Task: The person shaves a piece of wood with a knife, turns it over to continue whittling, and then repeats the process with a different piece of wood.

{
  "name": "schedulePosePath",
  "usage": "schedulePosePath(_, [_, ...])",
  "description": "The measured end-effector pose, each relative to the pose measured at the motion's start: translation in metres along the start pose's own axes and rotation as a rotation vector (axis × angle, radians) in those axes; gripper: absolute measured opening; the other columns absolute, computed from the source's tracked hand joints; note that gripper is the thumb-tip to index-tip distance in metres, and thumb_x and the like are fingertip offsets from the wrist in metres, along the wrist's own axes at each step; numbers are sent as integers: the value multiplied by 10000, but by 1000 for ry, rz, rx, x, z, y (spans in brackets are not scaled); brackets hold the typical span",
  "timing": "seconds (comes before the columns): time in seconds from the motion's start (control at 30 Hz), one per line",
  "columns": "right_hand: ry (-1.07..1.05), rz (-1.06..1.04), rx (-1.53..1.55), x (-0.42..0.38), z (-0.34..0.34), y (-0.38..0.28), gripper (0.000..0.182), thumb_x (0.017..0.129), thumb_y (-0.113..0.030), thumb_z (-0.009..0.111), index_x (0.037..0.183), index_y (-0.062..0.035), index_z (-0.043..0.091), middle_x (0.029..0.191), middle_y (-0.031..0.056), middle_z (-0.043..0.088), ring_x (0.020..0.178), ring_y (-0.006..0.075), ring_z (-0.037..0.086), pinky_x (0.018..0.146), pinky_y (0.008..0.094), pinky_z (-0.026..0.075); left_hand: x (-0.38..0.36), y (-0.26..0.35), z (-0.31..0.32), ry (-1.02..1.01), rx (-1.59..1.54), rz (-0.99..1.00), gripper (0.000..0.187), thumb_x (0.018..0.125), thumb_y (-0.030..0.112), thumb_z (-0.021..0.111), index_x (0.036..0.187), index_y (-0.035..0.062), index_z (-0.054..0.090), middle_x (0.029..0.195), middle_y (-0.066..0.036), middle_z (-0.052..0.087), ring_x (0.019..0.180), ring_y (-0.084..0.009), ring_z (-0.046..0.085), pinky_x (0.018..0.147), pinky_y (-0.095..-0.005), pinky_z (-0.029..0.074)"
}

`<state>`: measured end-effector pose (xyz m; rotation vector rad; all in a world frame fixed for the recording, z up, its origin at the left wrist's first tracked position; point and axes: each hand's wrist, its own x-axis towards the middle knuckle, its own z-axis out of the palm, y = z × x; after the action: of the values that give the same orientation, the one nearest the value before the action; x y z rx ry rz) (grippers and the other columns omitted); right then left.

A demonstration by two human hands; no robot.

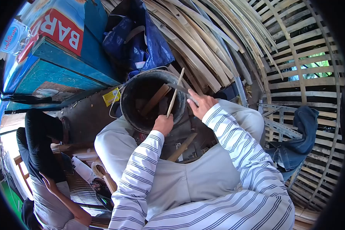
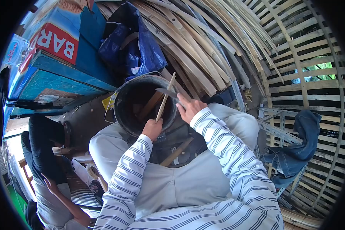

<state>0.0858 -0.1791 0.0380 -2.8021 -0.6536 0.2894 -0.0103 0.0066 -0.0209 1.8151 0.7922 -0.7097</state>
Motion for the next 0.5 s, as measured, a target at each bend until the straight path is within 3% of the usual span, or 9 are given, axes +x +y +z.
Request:
schedulePosePath(0.03, [-4, -97, 44, -12, -5, -11, 436, 932, -432, 574, 1346, -295, 569, 779, 225, 678, 703, 414, 686, 632, 511, 556, 2, -2, 4, 6, -9, 11, 498, 957, 389, 515, 919, -83, 669, 741, -211, 659, 601, -336, 664, 571, -419, 512])
schedulePosePath(0.07, [-58, -112, -48, -22, -12, -23, 437, 917, -395, 621, 1322, -233, 611, 755, 202, 682, 695, 388, 684, 623, 487, 554, 4, -6, 7, 14, 6, 32, 500, 957, 390, 515, 920, -84, 669, 743, -210, 660, 603, -336, 665, 573, -419, 513])
schedulePosePath(0.1, [-42, -122, -55, -25, -6, -23, 437, 915, -390, 623, 1323, -235, 607, 782, 216, 684, 685, 393, 680, 618, 489, 552, 6, -5, 5, 27, 28, 58, 502, 957, 391, 514, 920, -84, 670, 745, -210, 661, 605, -335, 666, 574, -419, 514])
schedulePosePath(0.17, [2, 20, 24, -6, 2, -11, 434, 935, -426, 570, 1346, -284, 568, 797, 219, 685, 737, 418, 687, 662, 515, 554, 4, -11, 5, 27, 50, 58, 507, 957, 395, 514, 929, -86, 672, 750, -212, 664, 613, -336, 670, 579, -417, 519])
schedulePosePath(0.23, [-1, 180, -32, 13, -1, 4, 437, 943, -427, 555, 1345, -255, 574, 820, 216, 692, 798, 413, 686, 724, 512, 548, -11, 8, -1, 11, 36, 29, 514, 956, 400, 513, 944, -87, 675, 759, -217, 667, 623, -339, 675, 585, -413, 528])
schedulePosePath(0.33, [-12, 17, 60, -2, 0, 0, 437, 942, -432, 557, 1347, -271, 575, 836, 217, 694, 787, 409, 686, 721, 512, 554, -8, 8, -3, -16, 28, -3, 507, 945, 386, 508, 1055, -80, 678, 1040, -320, 663, 1033, -444, 643, 946, -444, 489])
schedulePosePath(0.37, [-1, -87, 32, -8, 5, -4, 440, 936, -436, 570, 1347, -279, 575, 808, 195, 692, 752, 400, 689, 683, 502, 561, -5, 5, -3, -20, 27, 5, 509, 944, 388, 510, 1046, -80, 680, 1025, -314, 669, 1008, -437, 654, 924, -443, 499])
schedulePosePath(0.43, [-12, -104, -36, -12, -1, -19, 439, 922, -435, 596, 1334, -284, 585, 775, 182, 684, 702, 392, 687, 625, 482, 563, -7, 9, -10, -25, 28, 13, 511, 943, 394, 514, 1028, -81, 684, 996, -301, 681, 958, -424, 676, 879, -441, 518])
schedulePosePath(0.5, [108, -160, 118, -4, 19, -5, 437, 913, -431, 613, 1326, -291, 590, 760, 179, 680, 668, 387, 686, 585, 476, 558, -12, 16, -16, -64, -19, -68, 514, 939, 401, 519, 977, -83, 687, 890, -264, 694, 807, -393, 702, 745, -432, 544])
